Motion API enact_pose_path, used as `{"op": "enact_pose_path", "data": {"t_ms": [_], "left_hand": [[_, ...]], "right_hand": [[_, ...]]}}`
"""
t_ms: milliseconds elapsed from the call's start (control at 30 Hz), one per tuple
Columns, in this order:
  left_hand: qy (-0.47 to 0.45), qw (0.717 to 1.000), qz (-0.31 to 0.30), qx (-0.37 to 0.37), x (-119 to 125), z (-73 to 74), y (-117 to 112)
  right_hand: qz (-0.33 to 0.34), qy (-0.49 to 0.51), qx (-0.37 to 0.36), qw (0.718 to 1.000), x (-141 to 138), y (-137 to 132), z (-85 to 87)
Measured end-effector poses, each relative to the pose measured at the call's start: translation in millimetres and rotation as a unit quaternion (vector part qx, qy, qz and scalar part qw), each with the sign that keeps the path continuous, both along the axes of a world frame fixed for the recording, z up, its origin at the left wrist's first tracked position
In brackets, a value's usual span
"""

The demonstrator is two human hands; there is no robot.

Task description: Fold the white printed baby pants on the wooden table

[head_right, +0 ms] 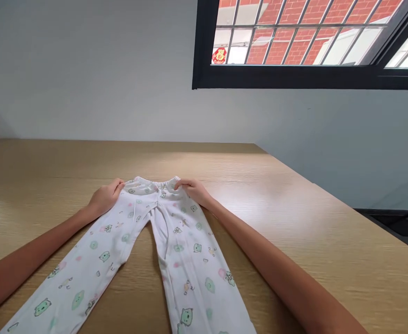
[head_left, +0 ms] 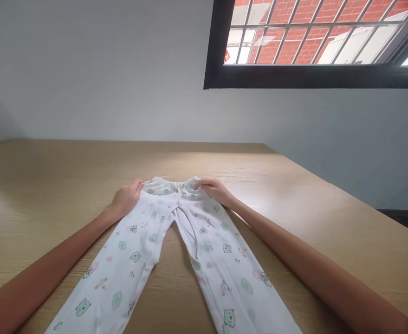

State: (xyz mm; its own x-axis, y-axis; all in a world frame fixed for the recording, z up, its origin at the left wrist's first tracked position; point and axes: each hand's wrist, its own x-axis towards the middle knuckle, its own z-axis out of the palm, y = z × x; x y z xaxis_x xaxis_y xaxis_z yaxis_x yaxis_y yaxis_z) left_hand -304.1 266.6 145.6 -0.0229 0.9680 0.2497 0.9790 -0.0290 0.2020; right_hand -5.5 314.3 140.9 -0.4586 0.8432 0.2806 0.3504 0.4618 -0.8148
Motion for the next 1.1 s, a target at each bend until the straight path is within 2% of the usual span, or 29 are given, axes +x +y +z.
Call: {"op": "enact_pose_path", "data": {"t_ms": [300, 467, 667, 767, 1100], "left_hand": [[0.04, 0.999, 0.006, -0.017, -6, 4.2, 2], [0.041, 0.999, -0.002, -0.018, -7, 1.1, 6], [0.024, 0.999, -0.023, -0.037, -10, 4.1, 12], [0.002, 0.999, -0.032, -0.044, -12, 5.2, 14], [-0.007, 0.998, -0.021, -0.059, -13, -1.4, 19]], "right_hand": [[-0.031, -0.032, 0.026, 0.999, -6, 12, 0.4], [-0.025, -0.079, 0.08, 0.993, -7, 12, -4.4], [-0.015, -0.144, 0.212, 0.966, -5, 15, -11.8], [-0.017, -0.151, 0.232, 0.961, -4, 18, -13.9], [-0.114, -0.102, 0.258, 0.954, -5, 14, -11.8]]}}
